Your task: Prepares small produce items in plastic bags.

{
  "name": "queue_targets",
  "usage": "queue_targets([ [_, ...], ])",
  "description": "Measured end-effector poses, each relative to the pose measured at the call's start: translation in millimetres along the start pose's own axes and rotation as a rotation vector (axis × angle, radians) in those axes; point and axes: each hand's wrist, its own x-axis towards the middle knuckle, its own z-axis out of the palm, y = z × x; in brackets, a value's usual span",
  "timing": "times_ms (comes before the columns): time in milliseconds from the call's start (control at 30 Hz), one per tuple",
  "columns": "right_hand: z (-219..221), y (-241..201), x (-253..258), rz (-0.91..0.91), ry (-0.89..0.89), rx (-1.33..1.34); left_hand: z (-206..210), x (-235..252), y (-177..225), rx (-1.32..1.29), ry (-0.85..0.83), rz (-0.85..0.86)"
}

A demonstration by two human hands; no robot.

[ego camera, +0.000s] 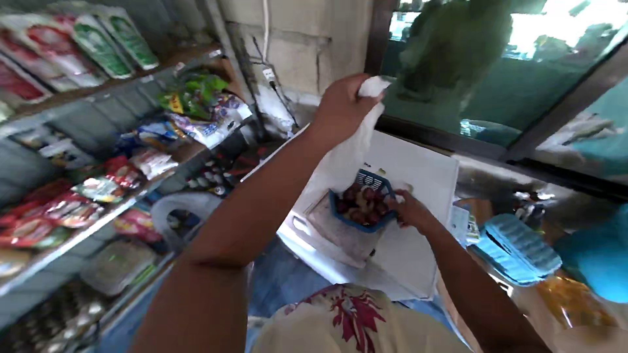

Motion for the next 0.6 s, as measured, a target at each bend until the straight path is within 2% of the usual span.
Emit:
queue_targets([
  [100,19.9,3.8,2.2,0.066,-0.055,0.131,8.6,5.4,17.3,0.025,-0.073,0.014],
  [167,21.8,1.5,2.6,0.072,-0.050,0.178,10.5,7.0,28.5,0.030,-0.049,0.031],
  [267,21.6,5.3,3.5,0.112,-0.094,0.299,-16.6,-0.4,49.0,-0.006,0.175,0.032],
  [333,25.3,12.2,3.4,0.105,-0.101,0.399,-53.5,-29.2,63.3,0.012,0.379,0.019],
  [433,31.1,20.0,0.9,0.083,-0.045,0.518,-115.4,-109.2,68.1,0.145,0.644,-0.023],
  [500,36.4,20.8,-3.2,0.082,0.034,0.551,-142.6,-173.8,45.4,0.016,0.766,0.011],
  [533,38.4,23.9,-5.0,0.074,0.056,0.551,-148.7,-217.5,24.7,-0.020,0.756,-0.010],
  [567,40.2,27.9,-6.5,0.054,0.064,0.542,-148.2,-270.7,0.4,-0.030,0.714,-0.109],
  [600,43.0,30.2,-8.1,0.026,0.060,0.531,-142.6,-329.8,-22.9,-0.023,0.643,-0.300],
])
